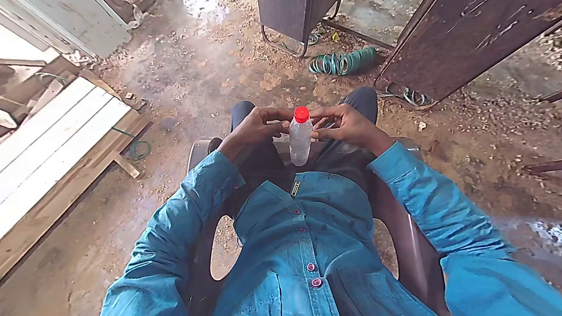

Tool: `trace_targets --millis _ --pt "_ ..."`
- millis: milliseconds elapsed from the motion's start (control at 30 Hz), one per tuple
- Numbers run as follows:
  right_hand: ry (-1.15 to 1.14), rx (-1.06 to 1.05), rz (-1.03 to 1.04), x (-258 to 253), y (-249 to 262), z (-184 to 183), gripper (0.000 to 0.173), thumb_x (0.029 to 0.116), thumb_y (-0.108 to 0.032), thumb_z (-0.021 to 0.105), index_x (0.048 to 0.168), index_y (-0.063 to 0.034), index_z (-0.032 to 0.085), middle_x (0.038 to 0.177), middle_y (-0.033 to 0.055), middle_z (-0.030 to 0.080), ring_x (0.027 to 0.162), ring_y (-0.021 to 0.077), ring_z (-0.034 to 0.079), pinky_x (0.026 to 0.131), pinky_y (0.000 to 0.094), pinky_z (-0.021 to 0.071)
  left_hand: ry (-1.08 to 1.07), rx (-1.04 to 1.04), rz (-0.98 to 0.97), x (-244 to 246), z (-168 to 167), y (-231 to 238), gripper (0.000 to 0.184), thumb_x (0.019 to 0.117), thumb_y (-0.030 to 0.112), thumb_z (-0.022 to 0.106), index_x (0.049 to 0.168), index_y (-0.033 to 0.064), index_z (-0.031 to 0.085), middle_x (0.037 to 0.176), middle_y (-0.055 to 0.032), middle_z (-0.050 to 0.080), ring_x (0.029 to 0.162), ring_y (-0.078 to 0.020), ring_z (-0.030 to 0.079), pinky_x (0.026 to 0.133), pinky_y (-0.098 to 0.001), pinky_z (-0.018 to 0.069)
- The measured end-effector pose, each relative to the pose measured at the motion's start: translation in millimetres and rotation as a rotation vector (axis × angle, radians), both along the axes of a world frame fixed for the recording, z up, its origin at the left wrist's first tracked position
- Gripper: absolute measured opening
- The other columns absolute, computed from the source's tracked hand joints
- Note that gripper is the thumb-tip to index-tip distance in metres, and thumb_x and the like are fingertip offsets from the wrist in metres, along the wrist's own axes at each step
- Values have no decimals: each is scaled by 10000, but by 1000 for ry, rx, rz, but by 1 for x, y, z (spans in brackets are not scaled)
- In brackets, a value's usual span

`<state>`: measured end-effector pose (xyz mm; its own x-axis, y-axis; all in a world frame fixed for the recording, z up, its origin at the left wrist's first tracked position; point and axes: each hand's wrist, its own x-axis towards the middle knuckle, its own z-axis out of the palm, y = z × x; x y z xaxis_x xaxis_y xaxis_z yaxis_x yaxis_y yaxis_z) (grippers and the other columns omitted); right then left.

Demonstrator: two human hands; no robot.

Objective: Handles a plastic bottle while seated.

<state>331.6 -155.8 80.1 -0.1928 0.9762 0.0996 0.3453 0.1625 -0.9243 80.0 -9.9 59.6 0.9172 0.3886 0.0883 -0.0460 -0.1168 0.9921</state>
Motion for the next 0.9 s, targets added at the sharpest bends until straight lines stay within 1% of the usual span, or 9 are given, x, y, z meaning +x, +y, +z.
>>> trace_targets --millis 67,167,267,400,500,600,767,833,900 --pt "12 27 -25 1 0 1 420 920 -116 747 1315 -9 656 1112 42 744 928 73 720 818 257 618 7 -2 10 0 1 0 272 1015 85 633 1277 18 653 1206 -85 710 1028 -185 719 870 -355 626" --pt "10 26 -85 3 0 2 367 946 -112 726 1298 -18 672 1124 32 745 950 54 715 837 236 607 34 -6 51 2 3 -2 308 1021 80 620 1324 21 622 1229 -107 698 1039 -214 723 863 -377 636" --pt "69 -10 -97 4 1 1 356 962 -86 697 1309 -14 665 1075 43 755 886 86 731 818 260 623 47 2 66 3 3 -3 332 1021 98 628 1347 40 609 1234 -95 705 1052 -206 720 849 -372 635" --pt "222 -75 -80 2 0 3 350 953 11 675 1302 29 646 1051 62 759 889 143 759 861 322 647 40 1 77 3 3 -4 329 1010 105 653 1333 51 623 1226 -86 704 1055 -204 716 839 -370 636" --pt "250 -133 -57 4 -2 5 372 945 15 682 1313 36 637 1065 61 765 907 151 762 879 326 643 30 -4 75 3 3 -6 324 1011 95 640 1331 43 625 1225 -91 700 1052 -211 714 836 -372 634" --pt "240 -137 -35 7 0 2 430 913 6 730 1328 55 628 1130 89 752 958 165 752 899 327 634 25 -4 74 4 3 -6 301 1007 92 646 1301 31 643 1241 -92 695 1031 -207 717 840 -364 633" --pt "254 -105 -45 6 0 -1 372 876 18 769 1237 54 682 1024 66 775 906 144 758 860 310 641 29 -62 70 3 4 -9 256 991 45 661 1246 21 669 1215 -87 702 1020 -205 727 866 -380 643" --pt "259 -93 -52 7 0 -2 346 871 11 777 1207 47 699 1020 64 775 901 144 757 854 314 642 35 -69 59 1 5 -10 242 983 25 664 1224 27 680 1205 -70 707 1007 -185 726 863 -366 641" --pt "261 -92 -57 6 0 -4 322 861 18 781 1175 39 716 1014 62 775 889 139 755 842 311 642 32 -63 46 1 4 -10 244 980 11 663 1223 12 676 1199 -75 713 996 -183 732 868 -366 644"
